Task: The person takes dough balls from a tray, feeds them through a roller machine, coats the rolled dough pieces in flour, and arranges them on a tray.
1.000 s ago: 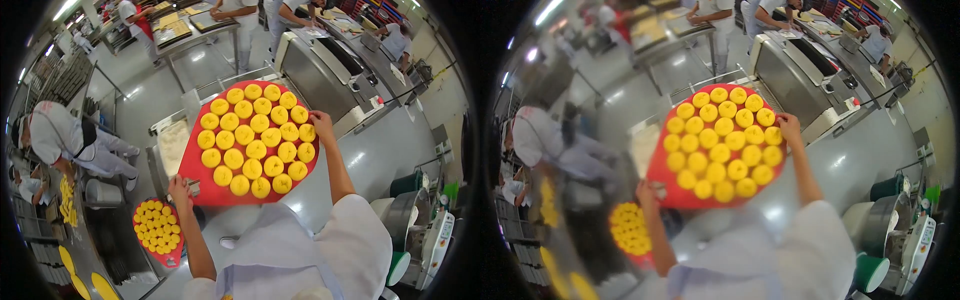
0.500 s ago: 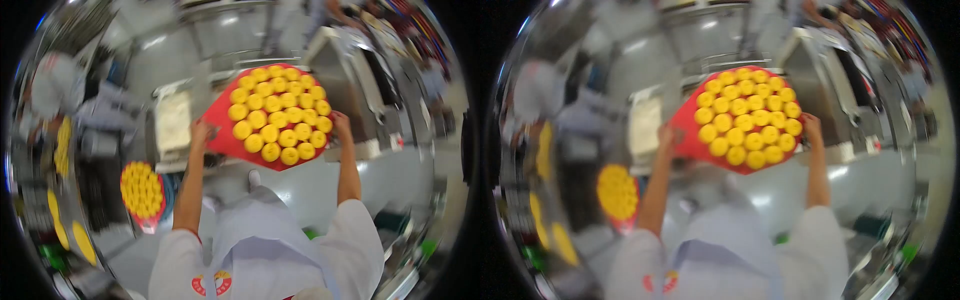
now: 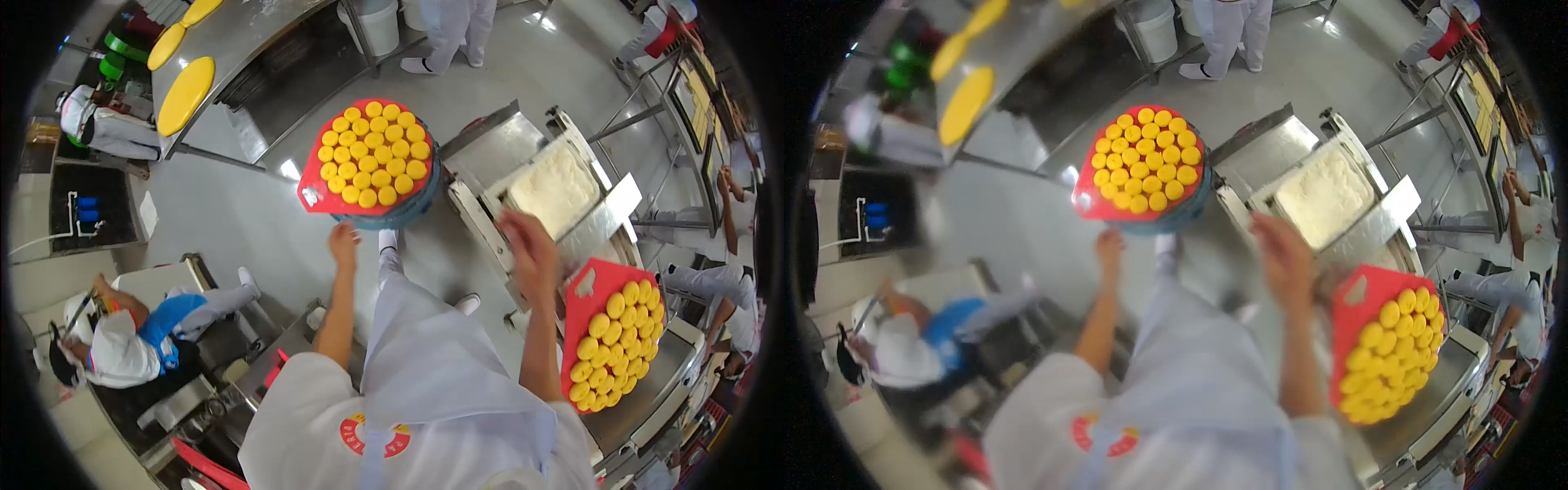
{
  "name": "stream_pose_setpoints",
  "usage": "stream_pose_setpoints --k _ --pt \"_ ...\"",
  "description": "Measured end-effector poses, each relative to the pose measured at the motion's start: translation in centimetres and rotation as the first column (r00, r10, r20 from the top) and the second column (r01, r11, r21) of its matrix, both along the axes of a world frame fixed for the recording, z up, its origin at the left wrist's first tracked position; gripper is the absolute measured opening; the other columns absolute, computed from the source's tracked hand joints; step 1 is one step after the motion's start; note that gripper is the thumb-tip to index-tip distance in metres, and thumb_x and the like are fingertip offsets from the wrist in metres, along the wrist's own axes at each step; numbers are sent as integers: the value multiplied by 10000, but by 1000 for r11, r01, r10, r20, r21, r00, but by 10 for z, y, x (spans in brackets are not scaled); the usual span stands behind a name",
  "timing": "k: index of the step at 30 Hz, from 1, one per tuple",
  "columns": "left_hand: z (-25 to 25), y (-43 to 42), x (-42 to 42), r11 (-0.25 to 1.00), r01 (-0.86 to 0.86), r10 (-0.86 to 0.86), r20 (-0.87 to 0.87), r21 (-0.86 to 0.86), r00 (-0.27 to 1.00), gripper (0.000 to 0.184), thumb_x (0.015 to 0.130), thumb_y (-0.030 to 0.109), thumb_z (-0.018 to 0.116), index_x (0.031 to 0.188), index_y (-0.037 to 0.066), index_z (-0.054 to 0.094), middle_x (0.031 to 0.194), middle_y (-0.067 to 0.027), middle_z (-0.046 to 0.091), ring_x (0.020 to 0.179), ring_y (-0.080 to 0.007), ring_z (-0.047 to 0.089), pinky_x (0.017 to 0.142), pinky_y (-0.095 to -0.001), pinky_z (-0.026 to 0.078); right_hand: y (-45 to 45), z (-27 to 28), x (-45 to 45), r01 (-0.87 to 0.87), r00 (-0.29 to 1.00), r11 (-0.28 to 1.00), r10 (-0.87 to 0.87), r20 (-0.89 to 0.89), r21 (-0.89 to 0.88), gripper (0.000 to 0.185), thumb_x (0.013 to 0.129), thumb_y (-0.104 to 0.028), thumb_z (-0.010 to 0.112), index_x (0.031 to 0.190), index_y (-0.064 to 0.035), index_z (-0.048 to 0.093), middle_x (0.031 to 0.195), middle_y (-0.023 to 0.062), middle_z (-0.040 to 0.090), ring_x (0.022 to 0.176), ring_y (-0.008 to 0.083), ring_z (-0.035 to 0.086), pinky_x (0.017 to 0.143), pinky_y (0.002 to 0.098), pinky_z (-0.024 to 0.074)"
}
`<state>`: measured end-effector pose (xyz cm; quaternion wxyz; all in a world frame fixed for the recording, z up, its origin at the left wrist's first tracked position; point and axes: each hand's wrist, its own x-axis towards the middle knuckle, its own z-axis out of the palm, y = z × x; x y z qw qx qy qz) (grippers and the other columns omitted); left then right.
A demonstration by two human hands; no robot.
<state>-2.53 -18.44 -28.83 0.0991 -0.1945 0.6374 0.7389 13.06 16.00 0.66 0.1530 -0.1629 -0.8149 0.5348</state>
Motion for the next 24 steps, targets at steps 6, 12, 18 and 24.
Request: stream_pose_setpoints --k 6,12,18,24 --pt "-204 -196 -178 755 -183 322 112 -629 940 510 925 417 680 1198 -2 584 933 -66 653 719 -145 555 580 -315 485 7 -219 -316 -20 977 980 -23 212 197 308 958 -48 503 1230 -4 639 1073 165 717 1013 268 692 914 327 522" --pt "-197 -159 -245 980 59 24 407 -190 913 465 939 502 647 983 45 576 768 -35 559 544 -113 464 493 -275 410 44 -379 -414 -156 850 874 -118 513 460 353 934 -144 445 1178 -14 664 1084 252 683 1010 432 649 907 441 520" --pt "-152 -119 -221 877 -376 472 392 -300 789 452 992 448 595 701 110 517 571 52 402 455 -66 374 402 -266 314 48 -436 -412 -89 796 903 -190 575 421 403 1007 -339 457 1177 -29 651 1055 257 674 1011 439 630 895 505 491" --pt "-214 -148 -202 741 -418 613 275 -526 741 572 940 570 610 634 98 509 514 54 376 422 -86 351 384 -302 277 32 -453 -451 91 896 991 -38 443 -99 276 1018 -258 518 1135 -53 660 880 182 687 815 299 678 765 379 533"
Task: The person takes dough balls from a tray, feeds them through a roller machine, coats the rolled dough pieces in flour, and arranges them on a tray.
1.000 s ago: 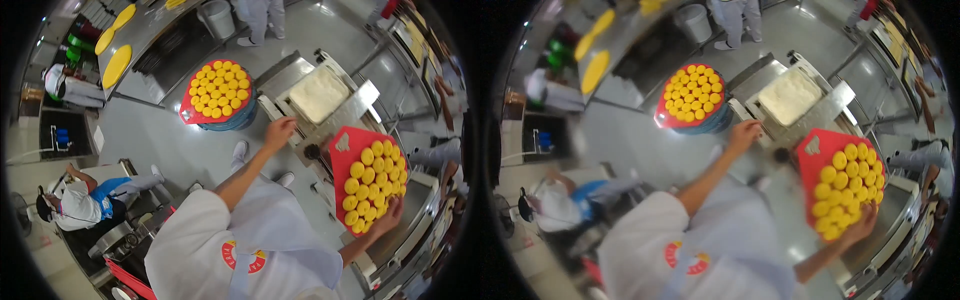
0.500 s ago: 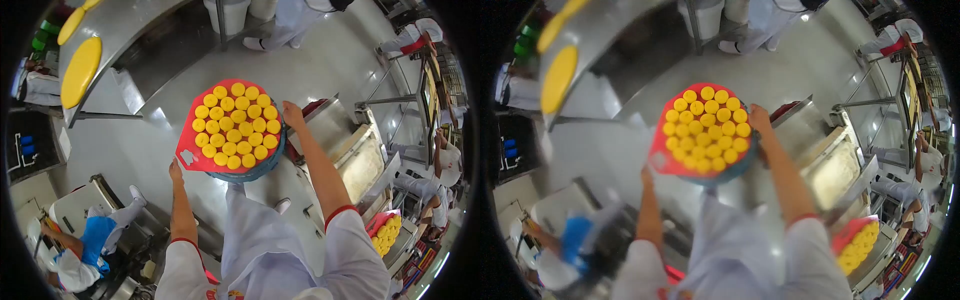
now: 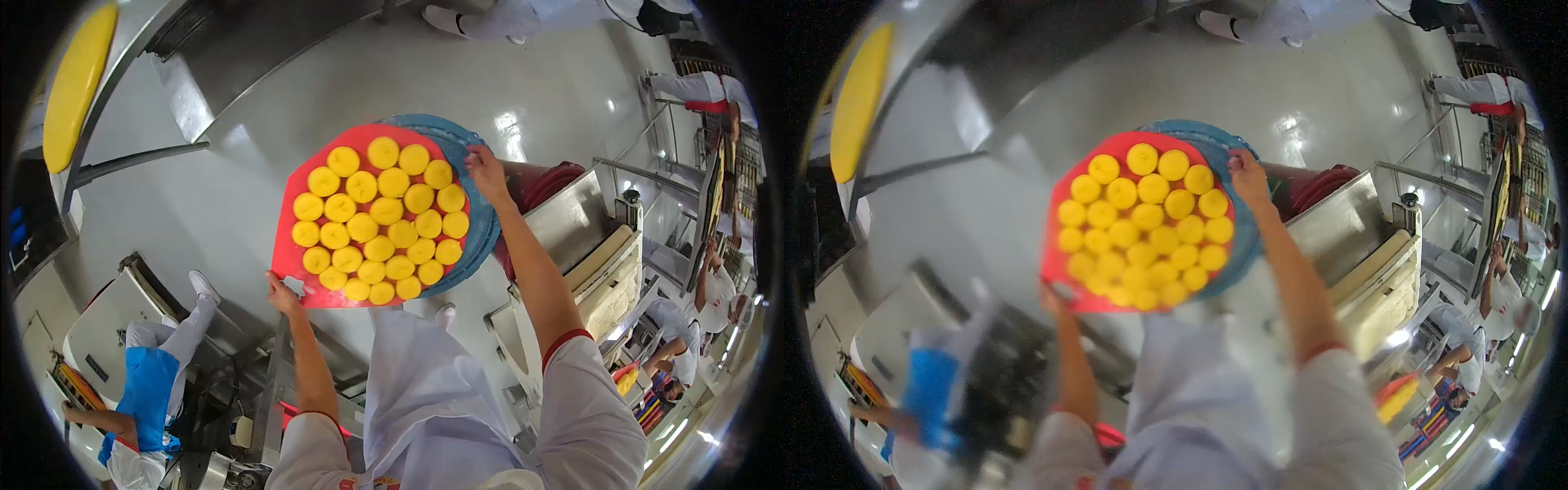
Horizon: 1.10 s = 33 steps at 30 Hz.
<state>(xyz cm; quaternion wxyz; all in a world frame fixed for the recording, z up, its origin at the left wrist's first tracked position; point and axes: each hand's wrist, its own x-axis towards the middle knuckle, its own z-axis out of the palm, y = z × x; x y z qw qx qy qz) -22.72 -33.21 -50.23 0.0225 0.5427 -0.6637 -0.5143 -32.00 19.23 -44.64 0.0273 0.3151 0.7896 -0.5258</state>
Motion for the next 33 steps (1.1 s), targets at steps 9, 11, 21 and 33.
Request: stream_pose_setpoints --k 9,11,21,33 --pt "-32 -65 -4 975 205 -218 204 82 954 573 920 631 592 658 136 467 515 48 368 394 -86 332 366 -287 266 -82 11 -1 -45 934 992 85 346 -122 685 1021 -554 419 1256 65 596 1260 186 629 1138 278 594 980 379 444" --pt "-23 -71 1 972 227 -232 133 55 963 541 931 608 593 674 146 478 528 55 375 396 -77 331 365 -280 265 -77 23 5 63 925 963 43 378 -262 747 1014 -578 421 1324 91 542 1346 196 585 1218 276 556 1033 369 419" --pt "220 -54 -33 893 417 -370 -255 167 893 379 993 459 580 764 167 507 573 87 346 429 -33 303 361 -223 227 -54 239 119 202 978 731 -184 97 -652 745 1015 -599 400 1376 46 496 1387 127 555 1258 219 530 1082 359 415" --pt "602 127 83 297 944 -760 -562 145 326 359 1057 218 479 1404 130 508 714 24 453 523 -42 355 424 -189 296 17 551 510 275 783 871 -448 -431 -407 574 1042 -409 475 1365 64 514 1321 95 591 1206 168 539 1050 300 413"
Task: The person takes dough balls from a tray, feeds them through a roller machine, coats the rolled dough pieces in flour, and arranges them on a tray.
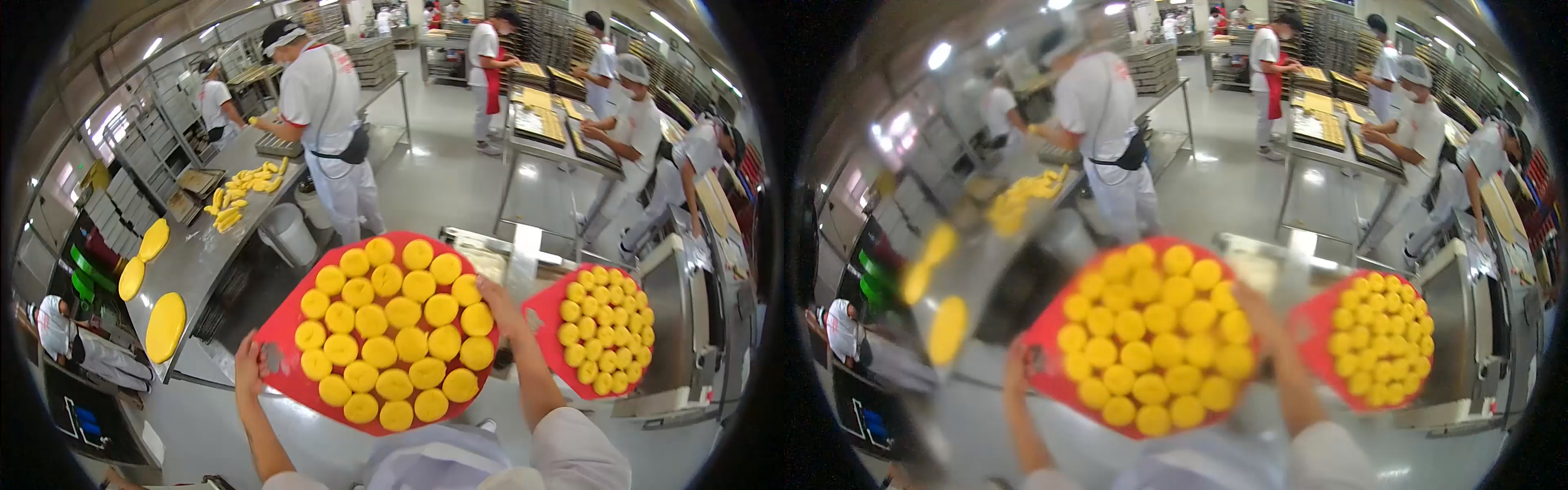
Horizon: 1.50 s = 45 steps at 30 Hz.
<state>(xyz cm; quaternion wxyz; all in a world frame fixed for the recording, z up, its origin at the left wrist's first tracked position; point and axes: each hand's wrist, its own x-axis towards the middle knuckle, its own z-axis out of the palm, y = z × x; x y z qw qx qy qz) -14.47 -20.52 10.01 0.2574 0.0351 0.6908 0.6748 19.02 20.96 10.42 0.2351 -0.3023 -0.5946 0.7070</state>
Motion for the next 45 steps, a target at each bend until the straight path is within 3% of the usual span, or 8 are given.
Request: stream_pose_setpoints --k 6,12,18,31,36,38,42,45 --pt "-1 165 115 925 363 -373 80 113 924 384 1038 171 512 1419 124 499 756 -21 499 539 -67 379 443 -199 318 75 -32 272 284 949 918 -310 56 276 523 1033 -382 501 1309 57 571 1343 91 578 1217 151 533 1052 298 410" --pt "-42 306 227 771 618 -636 201 151 745 340 1039 160 505 1374 108 528 777 -24 542 539 -73 405 444 -201 338 43 -22 451 633 764 763 -643 52 128 618 1014 -474 507 1327 56 556 1320 102 605 1210 180 556 1049 314 420" --pt "-85 404 287 617 743 -786 250 257 566 335 1044 144 486 1375 112 521 787 -23 539 543 -78 414 462 -204 355 59 -11 526 733 642 668 -742 192 132 722 978 -598 497 1262 58 602 1257 131 641 1119 205 621 979 320 479" --pt "-172 525 324 663 737 -745 18 127 667 359 1046 125 453 1402 93 491 794 -28 534 548 -76 416 446 -212 334 203 -70 549 785 485 586 -783 389 201 797 927 -669 517 1227 56 654 1267 234 641 1226 288 574 1041 375 413" --pt "-150 514 322 759 611 -634 -473 -225 612 354 1016 175 510 1350 68 554 937 -104 586 823 -212 568 708 -343 484 201 -97 541 329 322 670 -742 588 665 611 903 -566 617 1259 -72 676 1236 248 634 1147 415 581 1032 463 421" --pt "-133 511 323 891 190 -434 -896 -412 97 376 979 265 584 1285 48 612 1069 -167 610 1048 -309 582 916 -445 478 169 -67 510 250 168 429 -902 397 868 460 902 -478 658 1162 -103 715 1148 203 627 1133 374 553 964 479 444" --pt "-66 493 408 618 356 -775 -620 -701 125 526 866 458 684 1158 21 680 1257 -234 573 1241 -407 476 1060 -516 361 123 -35 415 223 571 509 -759 311 832 408 814 -379 758 1102 -96 702 1192 177 564 1122 375 527 970 492 416" --pt "-52 492 451 480 302 -864 -504 -824 0 574 796 515 738 1046 0 693 1219 -261 599 1187 -440 513 1017 -536 392 97 -56 353 -248 570 448 -649 504 859 469 815 -352 701 1159 -39 644 1325 218 492 1197 424 463 1018 547 364"
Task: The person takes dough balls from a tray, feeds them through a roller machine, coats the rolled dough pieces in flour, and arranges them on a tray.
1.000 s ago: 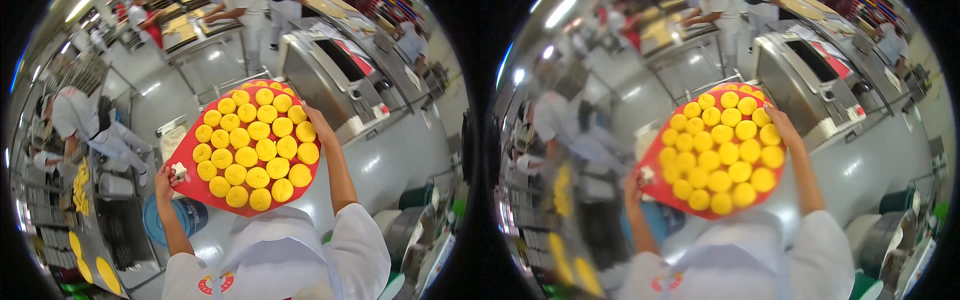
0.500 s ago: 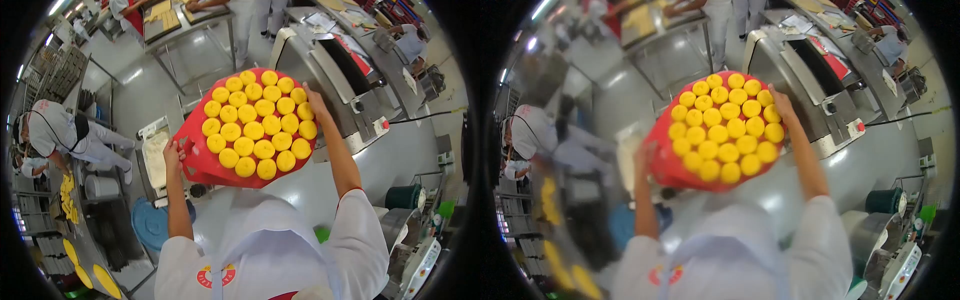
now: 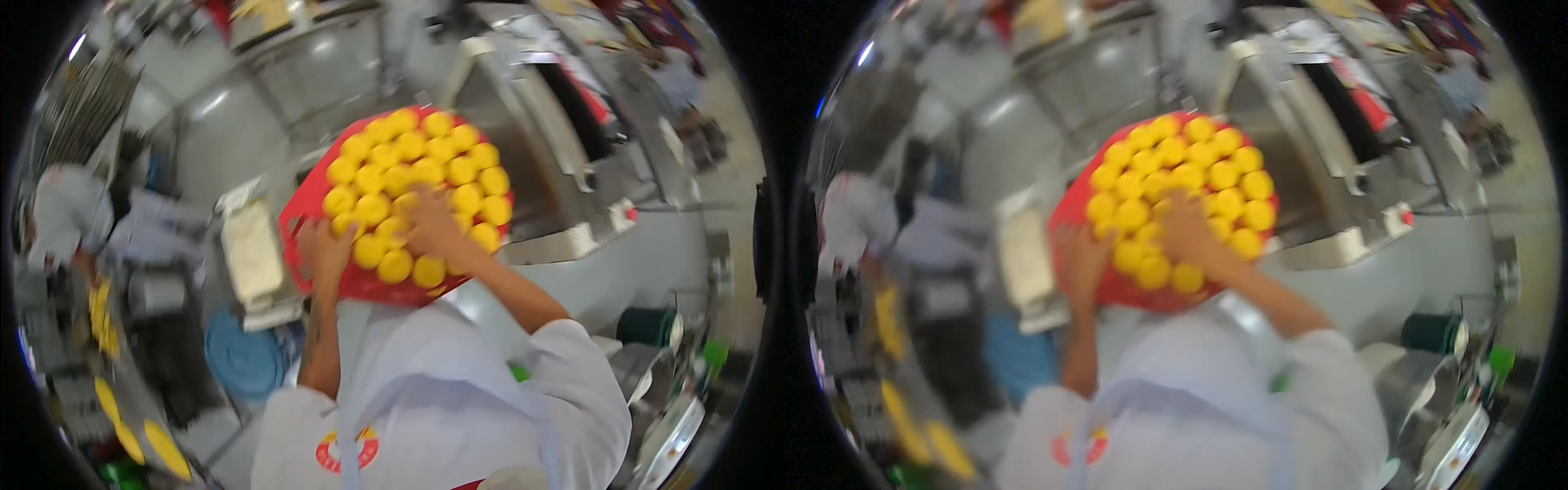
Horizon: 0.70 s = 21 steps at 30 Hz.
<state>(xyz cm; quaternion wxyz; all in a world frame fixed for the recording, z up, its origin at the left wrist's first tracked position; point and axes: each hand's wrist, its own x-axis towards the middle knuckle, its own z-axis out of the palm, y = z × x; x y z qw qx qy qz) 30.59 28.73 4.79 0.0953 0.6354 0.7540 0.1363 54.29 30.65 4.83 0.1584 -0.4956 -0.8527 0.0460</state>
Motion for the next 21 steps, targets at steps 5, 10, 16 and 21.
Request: stream_pose_setpoints --k 5,10,16,21 --pt "-52 -7 1 990 -99 -3 706 103 708 247 783 22 740 961 -6 571 900 -97 601 865 -219 579 789 -353 485 1 19 -19 -71 997 978 78 28 -195 657 717 -406 821 1181 25 644 1390 181 449 1314 349 407 1060 577 350" --pt "-42 -20 9 957 -67 -191 784 283 591 554 833 114 764 1303 41 481 1027 -85 568 905 -199 569 829 -332 485 -7 2 -10 -144 977 982 161 139 -125 566 780 -459 757 1113 -5 702 1504 165 376 1465 339 252 1152 628 211" --pt "-32 7 17 992 -48 -5 424 114 906 750 801 173 795 1406 -33 404 1335 -256 549 1228 -388 538 1009 -443 457 -16 15 -20 -144 984 966 162 72 -214 449 790 -349 755 1111 -50 657 1428 179 417 1449 340 271 1141 658 194" --pt "-24 4 28 892 181 -342 357 414 869 435 830 64 713 1235 -14 577 1168 -173 648 1154 -347 600 1013 -431 479 -20 -53 -18 -384 861 923 348 -372 -24 318 776 -229 761 970 -98 545 951 76 583 986 311 576 1080 594 299"
